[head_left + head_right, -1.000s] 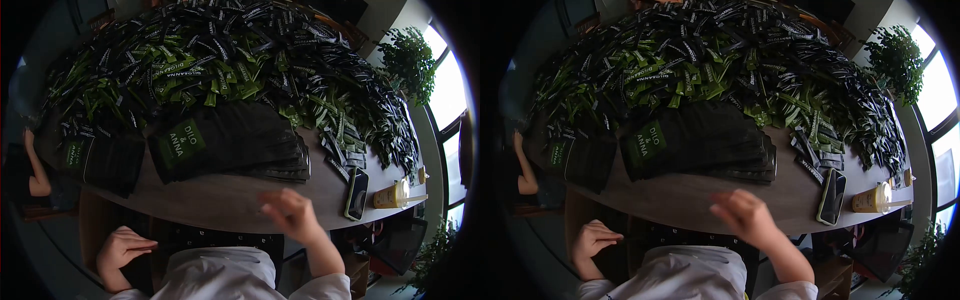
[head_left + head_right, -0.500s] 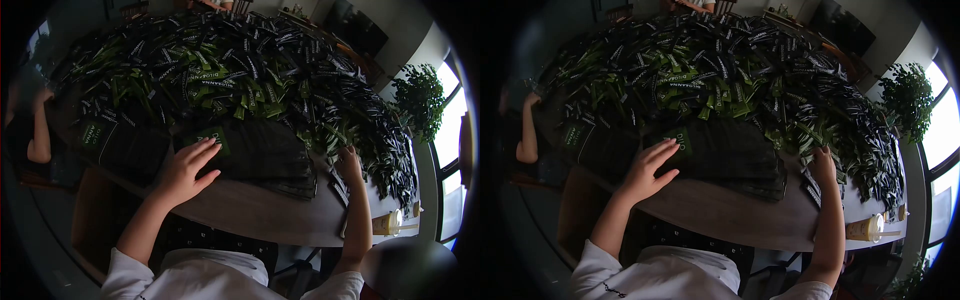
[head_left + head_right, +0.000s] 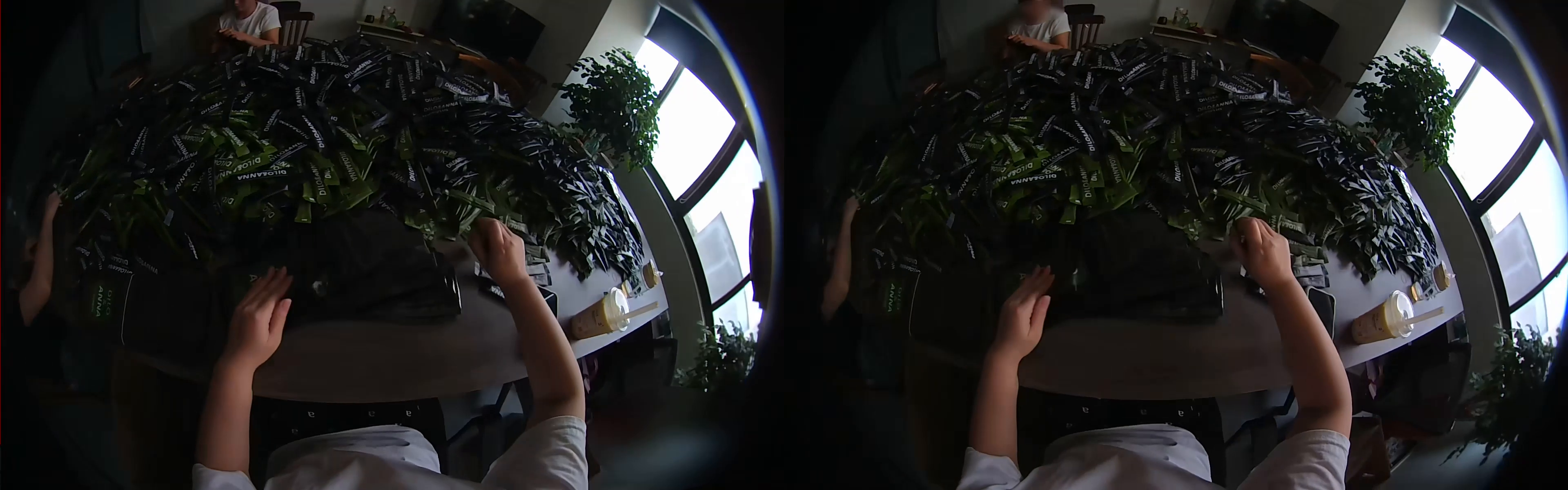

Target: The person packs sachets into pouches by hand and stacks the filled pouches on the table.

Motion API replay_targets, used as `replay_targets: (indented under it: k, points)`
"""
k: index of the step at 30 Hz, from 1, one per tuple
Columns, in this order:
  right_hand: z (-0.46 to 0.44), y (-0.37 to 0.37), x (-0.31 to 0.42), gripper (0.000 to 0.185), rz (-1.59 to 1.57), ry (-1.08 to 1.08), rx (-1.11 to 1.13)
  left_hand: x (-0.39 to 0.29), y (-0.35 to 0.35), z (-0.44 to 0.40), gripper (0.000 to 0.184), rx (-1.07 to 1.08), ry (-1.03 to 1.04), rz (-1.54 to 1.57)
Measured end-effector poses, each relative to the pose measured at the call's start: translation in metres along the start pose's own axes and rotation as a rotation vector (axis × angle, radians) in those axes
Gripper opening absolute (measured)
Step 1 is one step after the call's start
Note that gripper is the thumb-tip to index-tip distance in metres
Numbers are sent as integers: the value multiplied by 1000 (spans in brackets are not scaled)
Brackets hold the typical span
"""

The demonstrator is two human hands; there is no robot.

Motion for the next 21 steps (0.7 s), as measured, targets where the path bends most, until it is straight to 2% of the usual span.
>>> replay_targets:
  k: [2, 4, 5, 7, 9, 11, 12, 14, 15, 16, 18, 19, 20, 21]
  points:
    - [2, -26, 19, 11, -154, 154, -61, 14, 3, 1, 29, 17, -166, 128]
    - [15, -69, 53, 12, -391, 11, -459, 11, 5, 2, 30, 60, -173, 129]
    - [29, -84, 70, 13, -456, 55, -520, 2, 2, 2, 34, 73, -118, 35]
    - [70, -96, 98, 15, -660, 30, -829, 0, 3, 4, 48, 71, -76, -85]
    - [102, -66, 116, 21, -763, 186, -665, -2, 2, 4, 46, 28, -83, -96]
    - [125, -31, 111, 29, -597, 424, -377, -3, -2, 4, 44, -18, -93, -121]
    - [126, -39, 112, 32, -729, 464, -432, -7, -7, 5, 41, -83, -44, -142]
    - [126, -73, 124, 27, -889, 223, -691, -14, -11, 16, 38, -134, -8, -171]
    - [122, -86, 132, 27, -968, 139, -811, -19, -12, 25, 35, -157, -28, -82]
    - [131, -81, 131, 27, -966, 141, -817, -25, -12, 34, 33, -185, -43, 9]
    - [147, -51, 121, 25, -599, 449, -581, -45, -14, 54, 30, -237, 10, 1]
    - [145, -20, 109, 25, -709, 756, -319, -54, -17, 64, 30, -234, 34, -8]
    - [139, -22, 110, 25, -713, 746, -315, -59, -21, 68, 29, -233, 55, -20]
    - [130, -36, 119, 22, -896, 560, -462, -60, -26, 70, 29, -242, 39, -25]
Point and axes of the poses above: each hand's wrist, its own z-axis away from the middle knuckle, its own y-axis out of the palm, x = y × z, the point moved 8 cm from there along -z, towards the middle knuckle, and after that the axes turned 6 degrees about -z, right-handed, at the moved point
